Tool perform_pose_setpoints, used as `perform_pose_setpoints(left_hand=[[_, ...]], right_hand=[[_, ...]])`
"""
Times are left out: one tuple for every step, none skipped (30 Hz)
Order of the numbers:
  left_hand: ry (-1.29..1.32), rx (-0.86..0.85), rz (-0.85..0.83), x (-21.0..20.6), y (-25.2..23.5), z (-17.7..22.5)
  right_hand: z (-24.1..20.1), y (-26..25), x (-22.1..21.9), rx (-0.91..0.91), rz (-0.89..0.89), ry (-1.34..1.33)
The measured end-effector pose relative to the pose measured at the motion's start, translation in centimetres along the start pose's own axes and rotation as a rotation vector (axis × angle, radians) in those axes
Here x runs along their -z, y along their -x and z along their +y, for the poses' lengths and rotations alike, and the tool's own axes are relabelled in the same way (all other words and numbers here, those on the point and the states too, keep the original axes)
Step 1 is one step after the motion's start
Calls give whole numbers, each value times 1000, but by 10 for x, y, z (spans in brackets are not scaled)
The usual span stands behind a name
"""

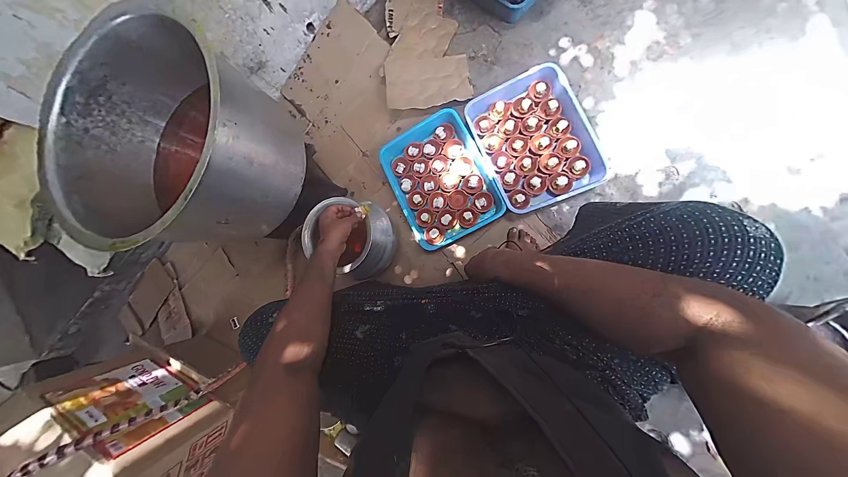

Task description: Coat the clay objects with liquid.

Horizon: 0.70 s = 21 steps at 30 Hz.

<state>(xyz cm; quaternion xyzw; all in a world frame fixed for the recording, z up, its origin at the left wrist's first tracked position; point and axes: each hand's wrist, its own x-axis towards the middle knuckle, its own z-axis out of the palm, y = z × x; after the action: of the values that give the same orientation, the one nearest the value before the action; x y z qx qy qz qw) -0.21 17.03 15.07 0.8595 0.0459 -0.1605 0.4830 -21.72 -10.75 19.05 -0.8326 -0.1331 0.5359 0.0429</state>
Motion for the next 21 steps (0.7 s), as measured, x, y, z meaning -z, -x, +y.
perform_pose_setpoints(left_hand=[[18, -27, -12, -7, 1, 8], [28, -56, -32, -16, 1, 14], [37, -71, -67, -29, 0, 19], [40, -77, -107, -44, -1, 22], [32, -84, -143, -62, -3, 25], [9, -87, -172, -81, -7, 27], [-16, -94, -212, -101, -10, 29], [-44, -117, -253, -122, -15, 28], [-96, -127, -274, -142, -20, 28], [-155, -150, -293, -162, -26, 26], [-219, -177, -309, -180, -33, 23], [-275, -192, -325, -196, -39, 19], [-332, -193, -342, -211, -44, 18], [-401, -187, -349, -224, -47, 18], [-474, -166, -352, -235, -49, 18], [-544, -145, -358, -244, -51, 18], [-595, -140, -355, -253, -53, 17], [-640, -142, -349, -261, -55, 16], [-679, -130, -357, -267, -57, 16], [-715, -117, -369, -272, -58, 17], [-740, -116, -375, -276, -59, 17]], right_hand=[[2, -5, -3, 4, 21, 1], [3, -10, -7, 9, 32, 4], [5, -12, -9, 13, 30, 0], [7, -13, -11, 24, 31, -12], [9, -13, -11, 32, 30, -29], [11, -10, -10, 34, 23, -43], [13, -7, -7, 31, 10, -63], [15, -5, -3, 20, -17, -86], [18, -8, -2, 21, -31, -93], [20, -10, -1, 24, -36, -92], [21, -11, -2, 23, -28, -83], [21, -8, -1, 26, -27, -79], [22, -5, 1, 29, -35, -78], [24, -5, 0, 37, -40, -80], [25, -6, 0, 46, -50, -88], [27, -6, 0, 57, -60, -102], [30, -6, -1, 66, -61, -119], [32, -5, -1, 73, -57, -138], [34, -4, -3, 79, -50, -151], [35, -4, -3, 74, -49, -162], [36, -4, -2, 69, -65, -167]])
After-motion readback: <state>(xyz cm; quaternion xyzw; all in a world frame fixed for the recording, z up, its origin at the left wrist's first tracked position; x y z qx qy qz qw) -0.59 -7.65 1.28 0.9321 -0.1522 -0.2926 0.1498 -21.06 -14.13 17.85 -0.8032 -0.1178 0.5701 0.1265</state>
